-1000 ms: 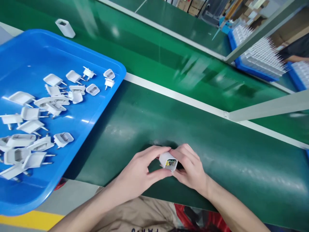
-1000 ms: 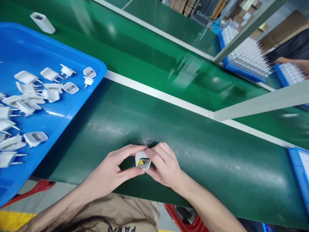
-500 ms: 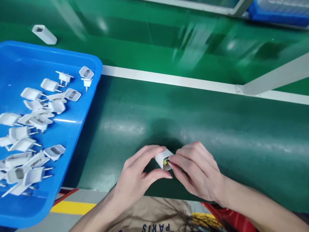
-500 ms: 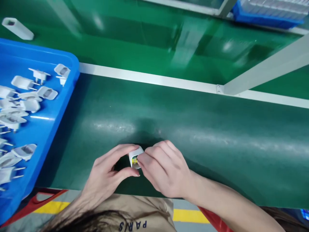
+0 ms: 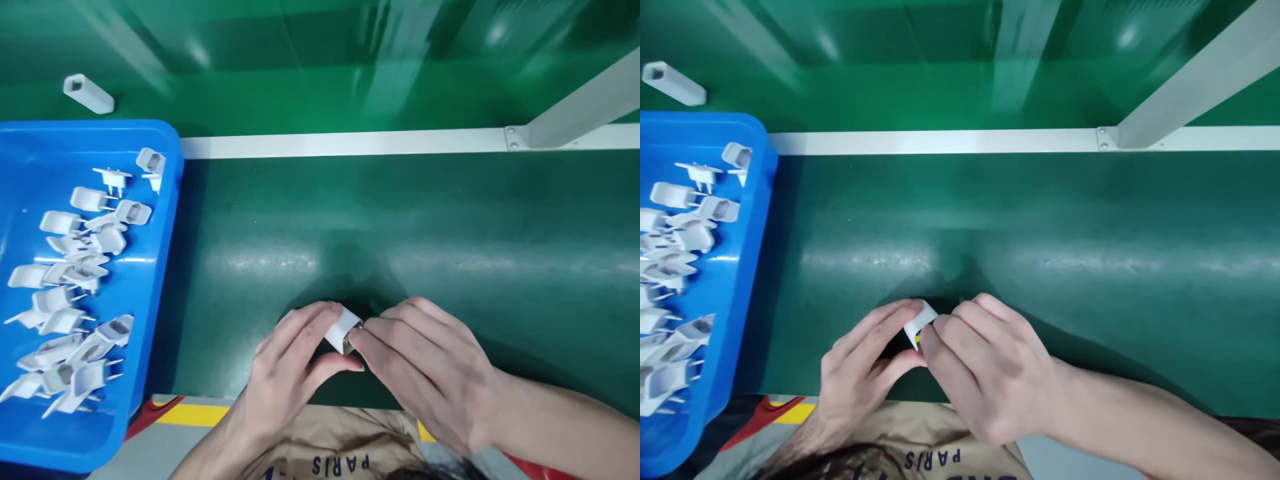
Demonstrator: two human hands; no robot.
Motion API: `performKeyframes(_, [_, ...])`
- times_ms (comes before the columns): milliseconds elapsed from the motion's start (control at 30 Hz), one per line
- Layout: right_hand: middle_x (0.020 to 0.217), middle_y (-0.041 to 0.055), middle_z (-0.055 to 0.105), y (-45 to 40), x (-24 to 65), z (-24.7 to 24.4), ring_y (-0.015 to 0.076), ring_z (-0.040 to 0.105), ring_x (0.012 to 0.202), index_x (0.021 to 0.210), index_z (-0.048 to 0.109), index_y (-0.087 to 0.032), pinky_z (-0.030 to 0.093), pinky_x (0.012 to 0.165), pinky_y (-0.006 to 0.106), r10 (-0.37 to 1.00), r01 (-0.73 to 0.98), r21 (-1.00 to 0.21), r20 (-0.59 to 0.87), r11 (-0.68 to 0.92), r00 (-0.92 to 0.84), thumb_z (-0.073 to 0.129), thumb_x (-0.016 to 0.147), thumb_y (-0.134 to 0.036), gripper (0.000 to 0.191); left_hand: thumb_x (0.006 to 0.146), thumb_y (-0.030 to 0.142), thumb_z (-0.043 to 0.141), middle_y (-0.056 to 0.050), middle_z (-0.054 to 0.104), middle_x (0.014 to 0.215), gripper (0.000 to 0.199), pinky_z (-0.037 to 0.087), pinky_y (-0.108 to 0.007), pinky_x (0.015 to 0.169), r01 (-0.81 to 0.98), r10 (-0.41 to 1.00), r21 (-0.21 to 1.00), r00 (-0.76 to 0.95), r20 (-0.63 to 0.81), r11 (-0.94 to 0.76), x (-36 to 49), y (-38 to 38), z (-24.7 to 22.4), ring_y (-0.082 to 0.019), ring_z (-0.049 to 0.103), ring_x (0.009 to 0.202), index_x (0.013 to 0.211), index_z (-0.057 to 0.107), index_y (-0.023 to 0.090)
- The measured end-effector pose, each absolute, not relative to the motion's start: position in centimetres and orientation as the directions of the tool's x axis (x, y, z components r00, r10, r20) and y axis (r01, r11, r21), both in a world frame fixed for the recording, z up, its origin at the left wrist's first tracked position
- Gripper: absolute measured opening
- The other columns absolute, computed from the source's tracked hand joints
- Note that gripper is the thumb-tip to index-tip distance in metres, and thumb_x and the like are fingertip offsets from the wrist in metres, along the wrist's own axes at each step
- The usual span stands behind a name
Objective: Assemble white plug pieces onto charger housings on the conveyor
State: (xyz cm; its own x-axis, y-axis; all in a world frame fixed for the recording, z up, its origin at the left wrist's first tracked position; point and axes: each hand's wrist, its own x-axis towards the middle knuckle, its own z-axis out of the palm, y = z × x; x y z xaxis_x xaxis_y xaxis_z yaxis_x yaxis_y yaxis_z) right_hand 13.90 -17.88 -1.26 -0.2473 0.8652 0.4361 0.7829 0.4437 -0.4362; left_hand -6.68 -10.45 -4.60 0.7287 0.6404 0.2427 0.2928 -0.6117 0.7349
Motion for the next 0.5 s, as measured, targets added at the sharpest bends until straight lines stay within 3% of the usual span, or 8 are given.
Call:
performKeyframes(267, [0.078, 0.0136, 0.07, -17.78, 13.56, -1.66, 0.025, 0.064, 0.073, 0.087, 0.074, -0.003, 0.047, 0.055, 0.039, 0.814, 0.744, -0.437, 0.53, 0.505, -0.24, 0.045, 0.095, -0.005, 0.029, 0.092, 0.033, 0.072, -0.005, 0.073, 0.121, 0.038, 0.062, -0.026, 0.093, 0.362, 0.699, 0.747, 0.689, 0.188, -0.558, -6.43, -10.66, -4.04, -0.019, 0.072, 0.11, 0.126, 0.063, 0.021])
performKeyframes(500, [0.082, 0.0135, 0.069, -17.67, 13.91, -1.83, 0.024, 0.062, 0.074, 0.096, 0.073, -0.002, 0.048, 0.059, 0.04, 0.838, 0.758, -0.433, 0.477, 0.488, -0.267, 0.042, 0.096, -0.007, 0.031, 0.093, 0.033, 0.07, -0.006, 0.071, 0.124, 0.037, 0.06, -0.027, 0.097, 0.324, 0.645, 0.746, 0.742, 0.181, -0.582, -6.83, -10.14, -4.21, -0.018, 0.071, 0.112, 0.127, 0.062, 0.021])
